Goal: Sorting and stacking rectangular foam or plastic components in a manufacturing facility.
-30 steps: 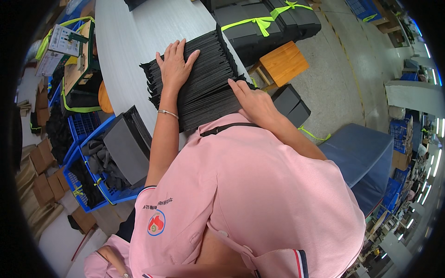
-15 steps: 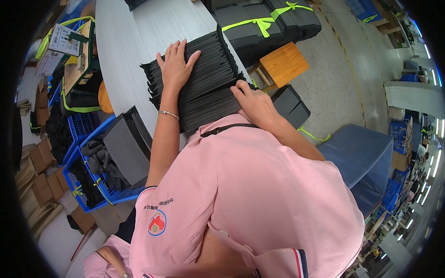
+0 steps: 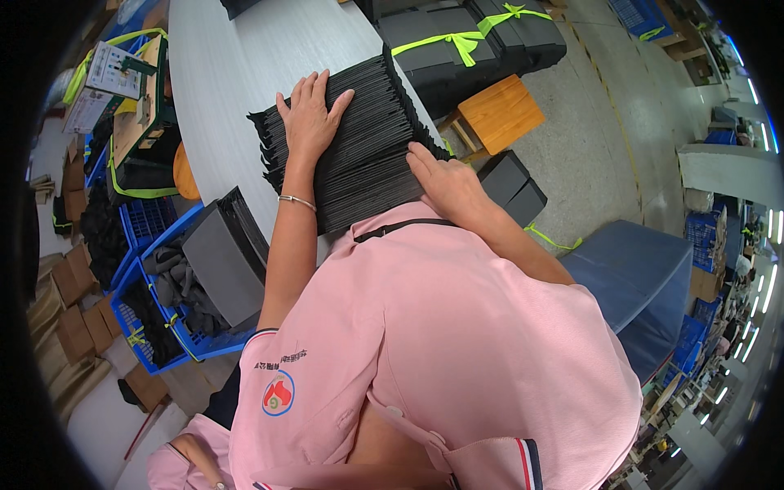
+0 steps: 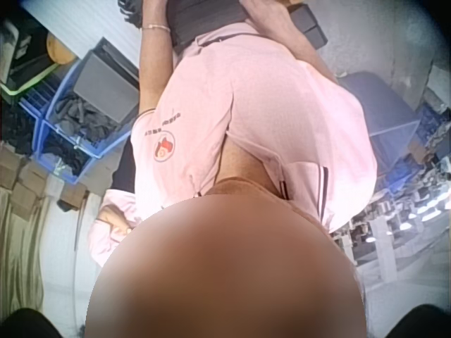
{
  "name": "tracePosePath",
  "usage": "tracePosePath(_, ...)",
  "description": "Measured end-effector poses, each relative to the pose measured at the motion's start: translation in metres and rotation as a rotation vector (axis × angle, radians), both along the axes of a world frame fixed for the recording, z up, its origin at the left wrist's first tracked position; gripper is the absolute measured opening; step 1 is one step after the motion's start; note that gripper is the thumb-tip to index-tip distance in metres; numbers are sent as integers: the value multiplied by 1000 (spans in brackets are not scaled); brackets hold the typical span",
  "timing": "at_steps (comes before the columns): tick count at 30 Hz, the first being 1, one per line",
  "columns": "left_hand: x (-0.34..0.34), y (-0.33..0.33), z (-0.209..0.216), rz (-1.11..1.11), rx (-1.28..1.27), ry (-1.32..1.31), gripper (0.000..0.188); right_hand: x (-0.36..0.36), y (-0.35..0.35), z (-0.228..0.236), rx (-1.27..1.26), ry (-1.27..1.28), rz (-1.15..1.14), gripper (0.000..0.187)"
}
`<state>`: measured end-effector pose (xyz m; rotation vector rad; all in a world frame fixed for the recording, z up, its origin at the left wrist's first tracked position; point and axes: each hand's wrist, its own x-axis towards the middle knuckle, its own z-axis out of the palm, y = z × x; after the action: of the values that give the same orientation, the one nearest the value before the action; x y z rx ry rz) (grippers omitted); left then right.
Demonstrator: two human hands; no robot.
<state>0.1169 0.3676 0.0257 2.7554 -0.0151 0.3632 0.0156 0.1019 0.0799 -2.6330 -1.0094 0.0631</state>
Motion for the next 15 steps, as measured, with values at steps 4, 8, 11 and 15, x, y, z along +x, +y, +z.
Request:
tracePosePath(4, 0, 0, 1, 2, 7, 3, 71, 1, 5, 6, -40, 24, -25, 75)
tracePosePath(8, 0, 0, 1, 2, 11, -2, 71, 8, 8, 6, -86, 147, -73, 99)
tracePosePath(11, 0, 0, 0, 2, 15, -9, 71, 12, 9, 7, -115, 184, -61, 103)
tracePosePath(15, 0, 0, -1, 3, 12, -11, 70, 14, 11, 10, -148, 221, -55, 102)
